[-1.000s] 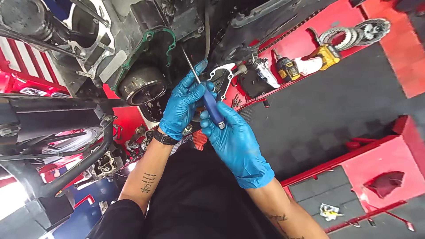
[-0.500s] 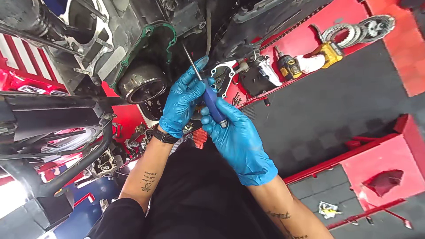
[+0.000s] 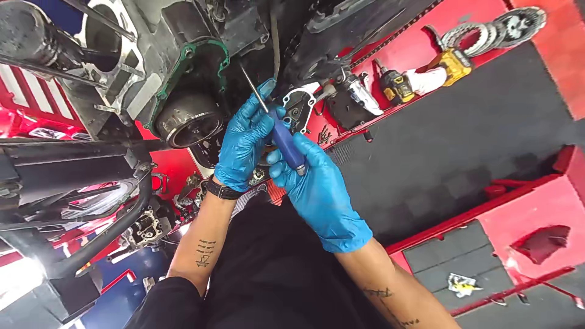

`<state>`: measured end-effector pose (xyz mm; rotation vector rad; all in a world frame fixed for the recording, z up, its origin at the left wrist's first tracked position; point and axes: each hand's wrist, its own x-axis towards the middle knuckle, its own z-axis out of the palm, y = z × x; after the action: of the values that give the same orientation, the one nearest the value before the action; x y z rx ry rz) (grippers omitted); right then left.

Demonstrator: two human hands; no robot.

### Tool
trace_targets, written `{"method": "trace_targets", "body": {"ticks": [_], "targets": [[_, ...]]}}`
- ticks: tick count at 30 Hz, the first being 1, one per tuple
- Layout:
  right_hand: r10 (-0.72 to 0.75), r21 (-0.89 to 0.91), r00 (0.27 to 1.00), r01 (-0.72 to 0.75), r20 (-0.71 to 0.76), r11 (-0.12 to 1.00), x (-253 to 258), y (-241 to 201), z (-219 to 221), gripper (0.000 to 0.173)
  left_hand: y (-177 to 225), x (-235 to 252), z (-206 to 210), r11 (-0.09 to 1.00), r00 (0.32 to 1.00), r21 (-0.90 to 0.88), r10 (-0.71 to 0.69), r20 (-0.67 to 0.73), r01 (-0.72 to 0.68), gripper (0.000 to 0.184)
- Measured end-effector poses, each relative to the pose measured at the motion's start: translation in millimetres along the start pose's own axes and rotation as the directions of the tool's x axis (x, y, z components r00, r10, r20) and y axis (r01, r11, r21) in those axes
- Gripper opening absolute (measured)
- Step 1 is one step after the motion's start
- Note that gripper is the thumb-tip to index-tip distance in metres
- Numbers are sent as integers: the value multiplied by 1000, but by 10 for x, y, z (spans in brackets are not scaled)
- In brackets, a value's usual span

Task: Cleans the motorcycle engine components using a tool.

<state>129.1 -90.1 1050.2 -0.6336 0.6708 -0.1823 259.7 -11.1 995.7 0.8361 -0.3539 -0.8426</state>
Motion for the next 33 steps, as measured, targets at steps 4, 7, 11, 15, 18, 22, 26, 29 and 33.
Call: {"method": "trace_targets", "body": {"ticks": [4,7,11,15,18,22,26,29,33], "targets": [[92,74,995,-89,-38,993,-6,-25,53,37,8,7,-47,998,993,-66,-6,122,14,55],[2,-32,1000,-1,24,999,7,25,-8,39,-6,7,-47,995,997,-98,25,72,-17,52],[17,18,1000,-17,-16,1000,14,39,17,26,-20,3,-29,1000,997,-17,-7,82,8,57],[59,10,998,-59,7,998,-1,10,22,39,23,5,-24,998,996,-65,9,86,-3,50],[-39,-26,999,39,0,999,7,54,7,23,14,-8,14,996,1000,89,28,4,-28,47],[148,79,989,-148,9,986,-7,-16,48,49,30,1,-71,998,991,-65,30,127,-22,53],[-3,19,1000,3,-12,1000,17,57,8,20,-12,-20,4,992,999,124,33,-6,-32,48],[175,148,985,-172,-6,974,11,-46,51,40,12,20,-43,1000,988,-27,-6,154,10,54],[-72,-93,997,72,3,993,61,31,-5,22,-30,25,-1,994,999,105,47,-21,-44,45]]}}
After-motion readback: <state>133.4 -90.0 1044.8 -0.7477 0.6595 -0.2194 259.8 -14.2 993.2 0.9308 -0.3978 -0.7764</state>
